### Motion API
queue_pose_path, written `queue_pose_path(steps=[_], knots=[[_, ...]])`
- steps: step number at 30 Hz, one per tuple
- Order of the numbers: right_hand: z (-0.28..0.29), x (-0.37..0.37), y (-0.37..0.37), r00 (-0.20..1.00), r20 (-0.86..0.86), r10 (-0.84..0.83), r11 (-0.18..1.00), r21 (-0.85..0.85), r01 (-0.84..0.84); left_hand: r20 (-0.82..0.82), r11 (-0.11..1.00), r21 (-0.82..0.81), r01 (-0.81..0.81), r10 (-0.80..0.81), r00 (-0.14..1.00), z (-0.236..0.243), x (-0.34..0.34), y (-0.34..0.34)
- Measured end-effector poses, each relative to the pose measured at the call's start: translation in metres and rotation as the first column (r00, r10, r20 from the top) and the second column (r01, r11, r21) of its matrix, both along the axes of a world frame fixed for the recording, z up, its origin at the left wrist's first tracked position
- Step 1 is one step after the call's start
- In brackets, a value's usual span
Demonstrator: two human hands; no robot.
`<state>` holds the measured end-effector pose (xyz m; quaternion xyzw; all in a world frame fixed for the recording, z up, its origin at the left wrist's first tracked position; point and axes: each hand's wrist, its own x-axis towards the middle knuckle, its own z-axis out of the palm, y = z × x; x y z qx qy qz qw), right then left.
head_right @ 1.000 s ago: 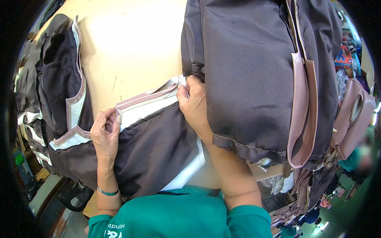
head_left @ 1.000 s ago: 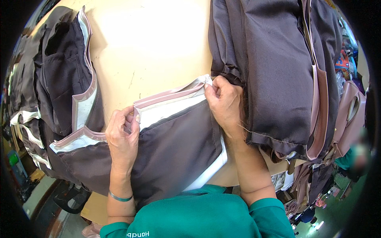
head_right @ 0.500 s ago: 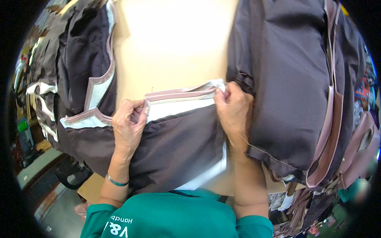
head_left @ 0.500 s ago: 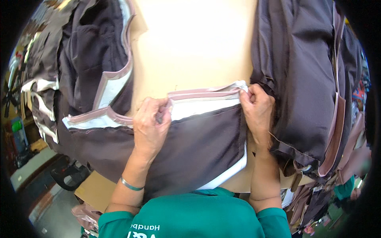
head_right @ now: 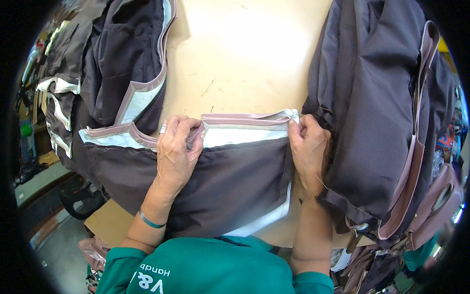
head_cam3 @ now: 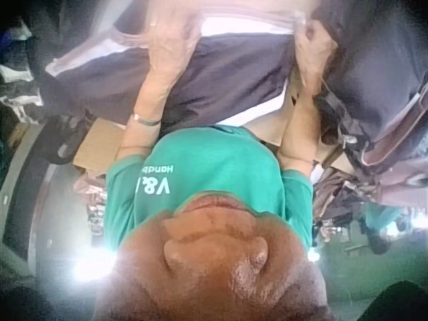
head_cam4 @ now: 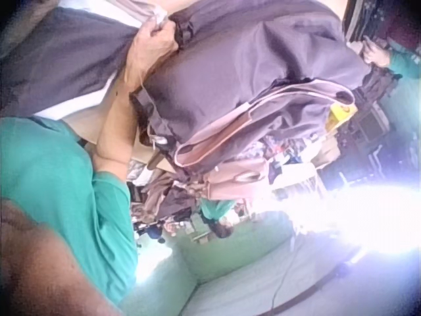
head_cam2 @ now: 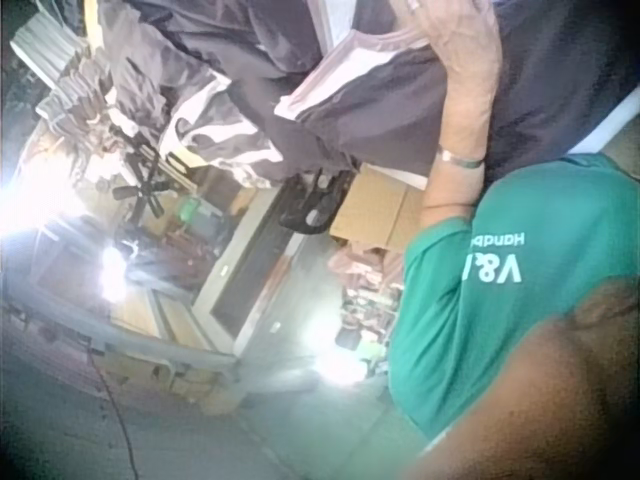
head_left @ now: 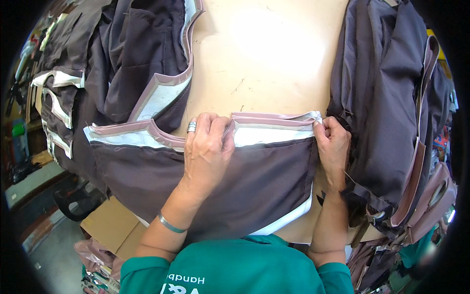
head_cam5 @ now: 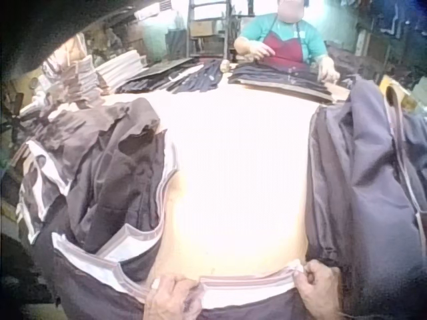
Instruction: The person handles a large piece of dark fabric with a white backing, turning it over and aligning the edges. They then use a pair of scissors to carefully trim the seam allowance along the curved edge of the fabric piece.
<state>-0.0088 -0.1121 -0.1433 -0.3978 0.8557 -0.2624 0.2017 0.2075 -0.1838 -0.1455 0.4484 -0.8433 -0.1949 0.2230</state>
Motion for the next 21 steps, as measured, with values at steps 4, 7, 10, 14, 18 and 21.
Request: queue_pose_path(steps=[4, 7, 10, 14, 18, 21], knots=[[-0.001, -0.001, 0.001, 0.999, -0.026, 0.019, 1.0, -0.024, -0.02, -0.062, 0.996, 0.084, 0.016, -0.011, 0.998, -0.012, 0.004, 0.001], [-0.002, 0.002, 0.001, 0.998, -0.055, 0.018, 1.0, -0.021, -0.019, -0.079, 0.995, 0.087, 0.042, -0.035, 0.996, -0.01, 0.008, 0.0], [0.001, 0.006, 0.002, 1.0, -0.006, 0.0, 0.998, -0.062, -0.001, -0.095, 0.992, 0.122, 0.042, -0.03, 0.995, -0.007, 0.009, -0.002], [-0.005, 0.006, 0.002, 1.0, 0.012, 0.006, 0.992, -0.124, -0.004, 0.125, 0.987, -0.089, 0.131, -0.119, 0.985, 0.01, -0.005, -0.002], [-0.005, 0.008, 0.001, 0.999, 0.032, 0.016, 0.992, -0.123, -0.012, -0.002, 0.843, -0.1, 0.528, -0.531, 0.848, 0.017, -0.058, 0.009], [-0.003, 0.002, 0.005, 0.997, 0.038, 0.062, 0.986, -0.157, -0.056, 0.007, 0.835, -0.103, 0.541, -0.543, 0.84, -0.001, -0.085, 0.006]])
